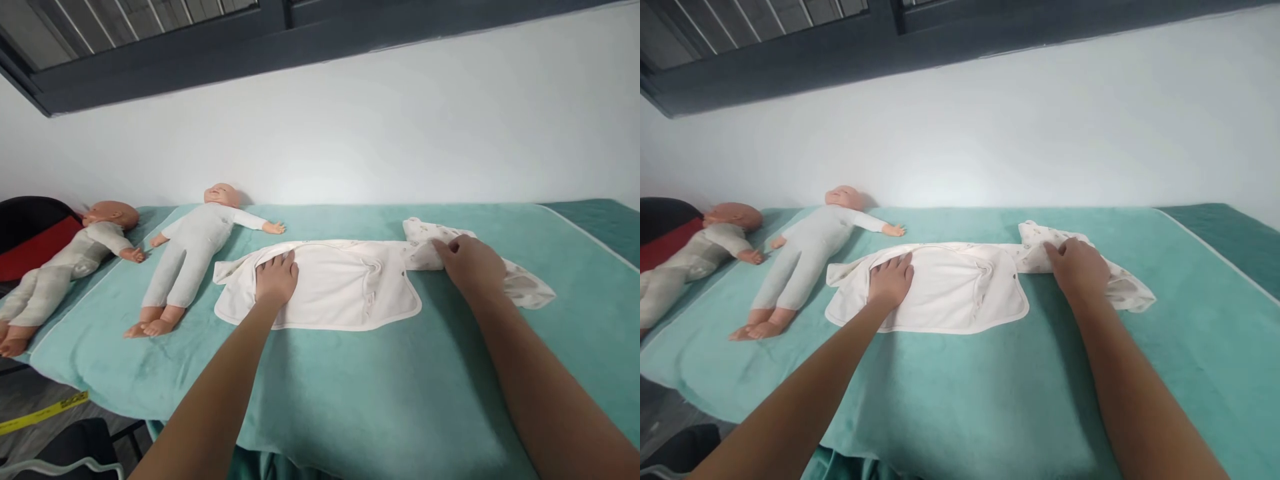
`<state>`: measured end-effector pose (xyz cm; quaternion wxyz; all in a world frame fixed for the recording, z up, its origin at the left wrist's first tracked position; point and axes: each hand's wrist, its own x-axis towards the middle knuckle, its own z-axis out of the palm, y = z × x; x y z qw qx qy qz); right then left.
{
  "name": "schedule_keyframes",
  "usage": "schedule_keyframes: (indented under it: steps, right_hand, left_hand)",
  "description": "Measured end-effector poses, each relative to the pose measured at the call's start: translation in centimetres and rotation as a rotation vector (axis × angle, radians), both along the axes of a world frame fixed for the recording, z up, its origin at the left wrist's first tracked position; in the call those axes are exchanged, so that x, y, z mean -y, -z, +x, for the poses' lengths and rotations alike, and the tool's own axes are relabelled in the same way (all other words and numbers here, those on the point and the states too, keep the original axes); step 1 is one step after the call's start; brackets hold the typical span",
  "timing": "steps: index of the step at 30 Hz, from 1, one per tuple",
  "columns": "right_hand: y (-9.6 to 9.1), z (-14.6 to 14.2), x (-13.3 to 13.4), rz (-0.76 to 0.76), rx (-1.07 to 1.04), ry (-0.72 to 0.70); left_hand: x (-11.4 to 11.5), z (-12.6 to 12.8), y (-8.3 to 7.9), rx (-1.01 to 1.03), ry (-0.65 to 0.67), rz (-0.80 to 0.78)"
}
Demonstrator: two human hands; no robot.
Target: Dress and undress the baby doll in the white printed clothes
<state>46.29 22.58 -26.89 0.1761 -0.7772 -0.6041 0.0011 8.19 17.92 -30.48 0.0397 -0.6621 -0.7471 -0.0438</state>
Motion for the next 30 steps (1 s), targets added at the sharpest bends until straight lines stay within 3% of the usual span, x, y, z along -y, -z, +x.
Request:
schedule_keyframes:
  steps: [4,7,10,12,17,20,25,30]
  right_hand:
    - [-0.6,-0.5,0.2,-0.093,-0.031,-0.049]
    - [-0.5,-1.6,0.6,0.049,-0.117,-0.099]
    - [-0.5,-3.3,1.1,0.245,-0.333,-0.105]
    - [-0.5,-4.2,1.3,0.287,-0.489,-0.099]
    - [0.1,-4.2,0.8,0.123,-0.702,-0.059]
    - [0.6,-3.2,0.1,0.060,-0.671,-0.027]
    - [1.0,-1.4,-1.4,0.196,-0.441,-0.198]
    - [1.9,0.8,-2.8,0.262,-0.286,-0.203]
  left_hand:
    - [0.0,0.0,0.0,0.004,-0.005,-0.001]
    - [0.0,0.0,0.0,0.000,-0.001,0.011]
    - [0.0,0.1,0.0,0.001,0.000,0.014]
    - [0.0,0.1,-0.1,0.006,-0.001,0.010]
    - [0.1,0.1,-0.1,0.012,-0.004,0.005]
    - [0.1,0.1,-0.1,0.012,-0.001,0.010]
    - [0.2,0.1,-0.1,0.014,0.003,0.014]
    - [0.2,0.2,-0.2,0.022,-0.001,0.002]
